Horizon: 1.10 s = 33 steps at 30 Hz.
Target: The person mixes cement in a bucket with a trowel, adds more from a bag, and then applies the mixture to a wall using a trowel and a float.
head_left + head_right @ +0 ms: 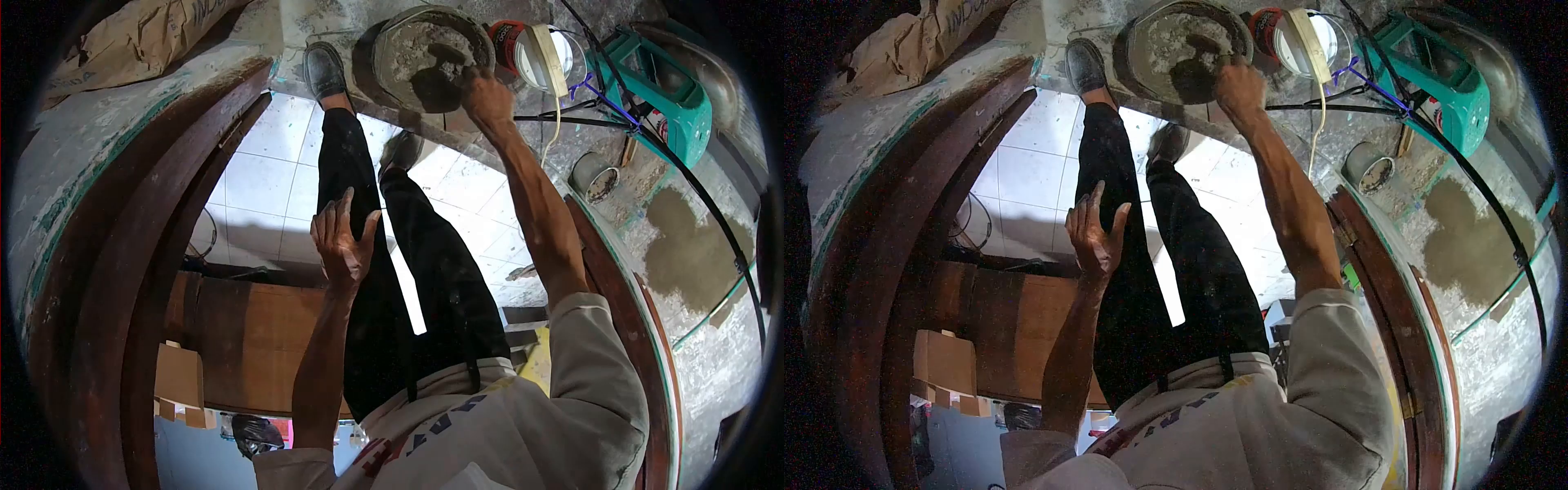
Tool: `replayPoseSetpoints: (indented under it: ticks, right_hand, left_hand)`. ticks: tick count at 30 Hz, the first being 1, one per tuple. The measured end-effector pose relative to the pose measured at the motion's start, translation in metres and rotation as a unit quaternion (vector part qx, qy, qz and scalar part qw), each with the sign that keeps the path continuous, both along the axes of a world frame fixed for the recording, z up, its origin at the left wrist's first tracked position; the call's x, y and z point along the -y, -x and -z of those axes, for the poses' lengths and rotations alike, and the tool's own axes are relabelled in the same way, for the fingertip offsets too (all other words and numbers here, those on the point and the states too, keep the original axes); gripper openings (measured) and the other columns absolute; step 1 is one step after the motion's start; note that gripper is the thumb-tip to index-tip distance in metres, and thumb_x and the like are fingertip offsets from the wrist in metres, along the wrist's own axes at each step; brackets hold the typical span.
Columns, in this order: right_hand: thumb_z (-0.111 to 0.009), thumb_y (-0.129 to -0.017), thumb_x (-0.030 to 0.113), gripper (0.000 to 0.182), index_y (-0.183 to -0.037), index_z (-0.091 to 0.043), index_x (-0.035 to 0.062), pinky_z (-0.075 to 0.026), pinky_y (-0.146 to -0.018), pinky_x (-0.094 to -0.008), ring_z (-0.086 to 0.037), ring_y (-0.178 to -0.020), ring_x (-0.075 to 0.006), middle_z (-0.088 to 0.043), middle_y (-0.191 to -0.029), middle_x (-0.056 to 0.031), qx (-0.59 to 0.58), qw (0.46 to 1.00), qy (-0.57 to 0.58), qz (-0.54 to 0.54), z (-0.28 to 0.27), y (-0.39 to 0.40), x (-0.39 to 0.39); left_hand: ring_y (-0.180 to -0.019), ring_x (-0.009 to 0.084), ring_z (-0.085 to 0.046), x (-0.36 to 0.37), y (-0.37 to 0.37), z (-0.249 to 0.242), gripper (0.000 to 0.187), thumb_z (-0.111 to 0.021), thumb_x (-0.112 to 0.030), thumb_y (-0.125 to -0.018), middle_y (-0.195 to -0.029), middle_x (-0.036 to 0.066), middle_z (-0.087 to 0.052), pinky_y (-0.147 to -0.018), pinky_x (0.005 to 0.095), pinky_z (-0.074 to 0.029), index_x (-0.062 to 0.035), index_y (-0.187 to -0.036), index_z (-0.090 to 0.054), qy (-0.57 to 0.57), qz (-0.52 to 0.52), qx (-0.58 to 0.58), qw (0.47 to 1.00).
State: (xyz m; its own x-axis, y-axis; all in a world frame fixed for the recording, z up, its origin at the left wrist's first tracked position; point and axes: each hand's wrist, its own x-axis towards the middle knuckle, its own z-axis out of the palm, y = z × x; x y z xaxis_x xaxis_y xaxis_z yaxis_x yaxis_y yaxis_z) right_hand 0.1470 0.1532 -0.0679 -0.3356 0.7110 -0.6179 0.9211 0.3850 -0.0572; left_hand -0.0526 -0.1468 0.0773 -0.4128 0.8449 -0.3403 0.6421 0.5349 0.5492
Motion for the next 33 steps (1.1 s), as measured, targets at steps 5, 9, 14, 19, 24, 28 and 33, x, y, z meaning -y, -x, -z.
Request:
replayPoseSetpoints:
  ticks: [5, 9, 14, 19, 24, 28, 33]
  right_hand:
    - [-0.060, -0.094, 0.016, 0.037, -0.129, -0.064, 0.0050, -0.061, -0.085, -0.0521, -0.070, -0.111, -0.0423, -0.063, -0.128, -0.0220, -0.001, 0.999, -0.043, 0.009, -0.011, 0.012, -0.005]
    - [-0.059, -0.094, 0.017, 0.036, -0.128, -0.062, 0.0044, -0.061, -0.082, -0.0531, -0.070, -0.107, -0.0435, -0.064, -0.123, -0.0223, -0.012, 0.999, -0.044, -0.012, 0.048, 0.034, 0.053]
    - [-0.060, -0.091, 0.015, 0.042, -0.133, -0.059, 0.0092, -0.060, -0.082, -0.0533, -0.071, -0.104, -0.0438, -0.062, -0.123, -0.0220, -0.064, 0.998, 0.003, -0.026, 0.008, 0.001, 0.073]
    - [-0.060, -0.093, 0.016, 0.041, -0.132, -0.059, 0.0049, -0.061, -0.086, -0.0530, -0.071, -0.108, -0.0438, -0.063, -0.131, -0.0222, -0.062, 0.998, 0.018, 0.011, -0.040, 0.013, 0.073]
    - [-0.053, -0.100, 0.024, 0.033, -0.131, -0.063, 0.0188, -0.057, -0.084, -0.0589, -0.070, -0.101, -0.0472, -0.067, -0.118, -0.0228, -0.048, 0.997, 0.029, 0.056, 0.039, 0.013, 0.045]
    - [-0.051, -0.102, 0.027, 0.029, -0.125, -0.067, 0.0236, -0.058, -0.081, -0.0578, -0.071, -0.097, -0.0460, -0.068, -0.115, -0.0191, 0.012, 0.998, -0.002, 0.067, 0.029, -0.009, 0.017]
    - [-0.056, -0.098, 0.023, 0.031, -0.126, -0.067, 0.0232, -0.059, -0.075, -0.0552, -0.073, -0.094, -0.0426, -0.065, -0.118, -0.0156, -0.056, 0.994, -0.094, 0.027, -0.024, 0.007, 0.000]
  left_hand:
    - [-0.115, 0.0369, -0.064, -0.007, 0.002, -0.005, 0.056, -0.073, -0.041, -0.098, -0.120, 0.021, -0.070, -0.103, 0.0516, -0.044, 0.0006, -0.135, -0.065, 0.023, -0.008, 0.012, 1.000]
    - [-0.115, 0.0372, -0.063, -0.006, 0.000, -0.001, 0.057, -0.072, -0.042, -0.099, -0.122, 0.021, -0.069, -0.104, 0.0523, -0.043, 0.0007, -0.136, -0.064, 0.024, 0.006, 0.005, 1.000]
    - [-0.117, 0.0345, -0.062, -0.010, -0.003, -0.008, 0.056, -0.079, -0.037, -0.093, -0.120, 0.017, -0.069, -0.107, 0.0484, -0.043, -0.0026, -0.135, -0.066, 0.036, -0.004, 0.003, 0.999]
    - [-0.117, 0.0343, -0.062, -0.009, -0.004, -0.006, 0.055, -0.079, -0.037, -0.092, -0.120, 0.016, -0.069, -0.107, 0.0475, -0.043, -0.0024, -0.134, -0.067, 0.030, -0.006, 0.003, 1.000]
    - [-0.117, 0.0352, -0.062, -0.010, -0.004, -0.009, 0.055, -0.078, -0.037, -0.093, -0.120, 0.018, -0.070, -0.107, 0.0469, -0.043, -0.0020, -0.133, -0.067, 0.034, -0.006, 0.011, 0.999]
    - [-0.117, 0.0355, -0.062, -0.010, -0.005, -0.009, 0.055, -0.078, -0.037, -0.093, -0.119, 0.018, -0.070, -0.107, 0.0478, -0.043, -0.0020, -0.133, -0.067, 0.040, -0.004, 0.002, 0.999]
    - [-0.116, 0.0359, -0.062, -0.009, -0.002, -0.005, 0.059, -0.071, -0.045, -0.100, -0.120, 0.021, -0.069, -0.105, 0.0495, -0.042, -0.0006, -0.138, -0.064, 0.049, -0.010, 0.017, 0.999]
